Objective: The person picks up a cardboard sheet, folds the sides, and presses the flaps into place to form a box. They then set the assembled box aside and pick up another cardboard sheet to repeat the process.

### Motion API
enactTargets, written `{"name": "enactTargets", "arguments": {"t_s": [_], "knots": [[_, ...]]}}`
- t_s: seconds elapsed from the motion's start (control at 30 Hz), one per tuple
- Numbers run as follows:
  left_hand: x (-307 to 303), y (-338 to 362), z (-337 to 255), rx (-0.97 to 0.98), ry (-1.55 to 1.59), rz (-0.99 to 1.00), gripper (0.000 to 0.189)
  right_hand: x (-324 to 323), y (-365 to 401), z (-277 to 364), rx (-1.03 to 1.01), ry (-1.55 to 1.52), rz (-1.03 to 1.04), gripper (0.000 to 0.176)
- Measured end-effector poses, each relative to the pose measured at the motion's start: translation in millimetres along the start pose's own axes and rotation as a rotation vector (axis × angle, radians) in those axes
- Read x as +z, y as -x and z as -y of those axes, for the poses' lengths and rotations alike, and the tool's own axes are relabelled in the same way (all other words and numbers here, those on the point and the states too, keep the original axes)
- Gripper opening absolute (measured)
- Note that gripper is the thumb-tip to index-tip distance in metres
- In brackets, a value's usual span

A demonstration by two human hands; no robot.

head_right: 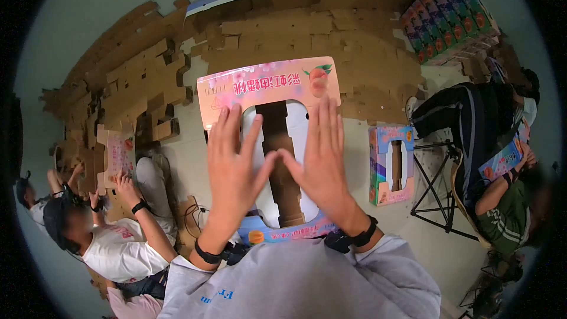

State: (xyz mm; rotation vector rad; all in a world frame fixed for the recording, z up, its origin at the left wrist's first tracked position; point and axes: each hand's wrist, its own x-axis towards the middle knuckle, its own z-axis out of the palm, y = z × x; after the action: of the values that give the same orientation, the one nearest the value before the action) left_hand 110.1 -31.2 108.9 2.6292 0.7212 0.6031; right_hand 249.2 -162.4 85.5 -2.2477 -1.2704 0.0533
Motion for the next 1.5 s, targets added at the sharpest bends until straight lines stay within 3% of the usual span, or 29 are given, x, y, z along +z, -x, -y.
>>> {"name": "enactTargets", "arguments": {"t_s": [0.2, 0.47, 0.67, 0.97, 1.17, 1.3, 1.4, 1.5], "knots": [[34, 16, -3, 0.019, -0.218, 0.065, 0.07, 23, 7, 2, -0.024, 0.138, -0.093, 0.089], [34, 24, -1, -0.042, -0.095, -0.013, 0.075, 19, 9, -7, -0.103, 0.09, -0.189, 0.076], [43, 23, 2, 0.01, -0.195, -0.087, 0.071, 26, 4, -3, -0.082, 0.067, -0.252, 0.072], [38, 20, 11, 0.064, -0.043, -0.089, 0.057, 36, 4, -10, -0.173, 0.011, -0.286, 0.055], [21, 39, -8, 0.001, 0.006, 0.06, 0.06, 30, 8, -8, -0.116, -0.118, -0.305, 0.042], [29, 62, -14, -0.044, -0.147, 0.189, 0.063, 10, 12, -4, -0.075, -0.249, -0.215, 0.04], [26, 67, -1, 0.04, -0.249, 0.125, 0.062, 1, 18, -10, -0.116, -0.272, -0.167, 0.041], [22, 66, 9, 0.066, -0.148, 0.116, 0.058, 2, 23, -21, -0.142, -0.24, -0.218, 0.044]]}}
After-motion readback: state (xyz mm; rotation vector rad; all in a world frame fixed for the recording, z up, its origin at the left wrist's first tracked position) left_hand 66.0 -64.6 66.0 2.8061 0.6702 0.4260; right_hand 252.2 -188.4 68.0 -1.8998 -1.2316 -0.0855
